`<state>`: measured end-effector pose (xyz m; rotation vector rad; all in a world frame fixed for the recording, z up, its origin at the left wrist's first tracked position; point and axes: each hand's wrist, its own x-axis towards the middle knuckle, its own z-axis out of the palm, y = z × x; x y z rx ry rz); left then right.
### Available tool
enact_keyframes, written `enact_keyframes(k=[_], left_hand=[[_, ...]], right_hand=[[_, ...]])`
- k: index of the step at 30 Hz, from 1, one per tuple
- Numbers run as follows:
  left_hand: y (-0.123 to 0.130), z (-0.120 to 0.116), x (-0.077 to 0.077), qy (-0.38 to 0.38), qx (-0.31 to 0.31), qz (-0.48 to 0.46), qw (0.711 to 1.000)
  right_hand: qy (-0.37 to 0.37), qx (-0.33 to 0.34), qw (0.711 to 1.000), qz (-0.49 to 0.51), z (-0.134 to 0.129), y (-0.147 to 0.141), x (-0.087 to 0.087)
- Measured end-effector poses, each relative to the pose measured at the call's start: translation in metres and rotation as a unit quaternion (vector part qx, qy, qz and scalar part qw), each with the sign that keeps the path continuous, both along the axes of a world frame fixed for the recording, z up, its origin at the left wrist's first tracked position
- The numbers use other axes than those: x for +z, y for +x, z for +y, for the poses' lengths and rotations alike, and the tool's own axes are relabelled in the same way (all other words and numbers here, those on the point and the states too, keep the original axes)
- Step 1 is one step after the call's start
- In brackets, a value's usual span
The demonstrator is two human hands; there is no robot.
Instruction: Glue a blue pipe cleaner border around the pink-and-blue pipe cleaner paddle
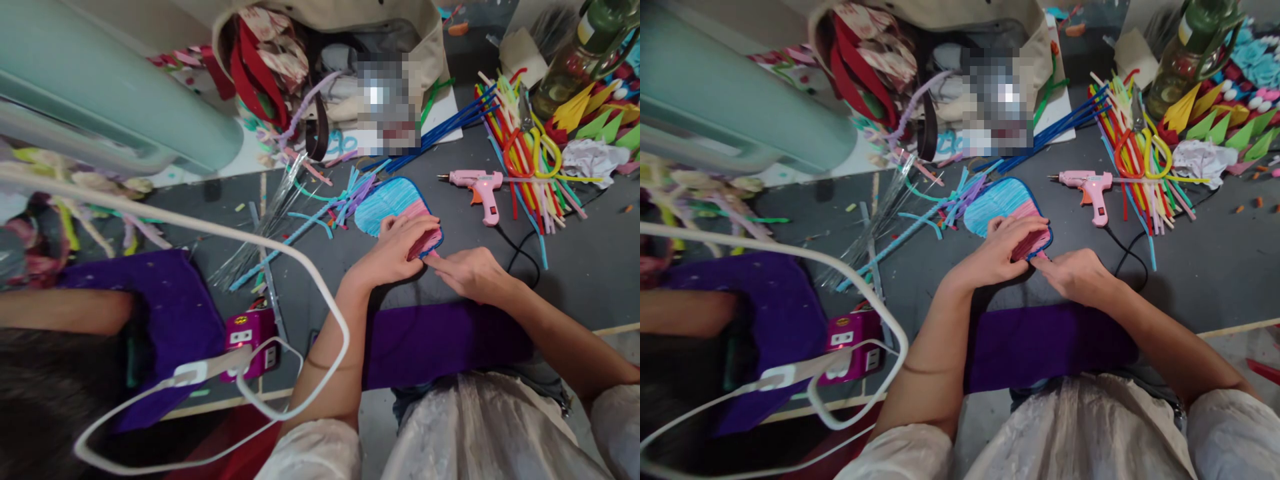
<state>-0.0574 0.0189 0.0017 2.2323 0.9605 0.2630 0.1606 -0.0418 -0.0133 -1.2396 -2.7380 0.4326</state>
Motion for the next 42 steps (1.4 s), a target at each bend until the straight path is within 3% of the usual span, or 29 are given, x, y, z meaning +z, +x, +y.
enact_keyframes(k=[32,39,42], left_hand=[[-0.001,0.000,0.000,-0.003,0.000,0.000,1.000],[-0.001,0.001,-0.001,-0.005,-0.001,0.000,1.000],[-0.001,0.001,0.000,-0.005,-0.002,0.001,1.000]], right_hand=[[0.001,-0.004,1.000,-0.010,-0.002,0.000,0.000],[-0.045,-0.014,0.999,0.011,0.000,0.000,0.003],[-0.095,-0.059,0.991,0.067,0.000,0.001,0.008]])
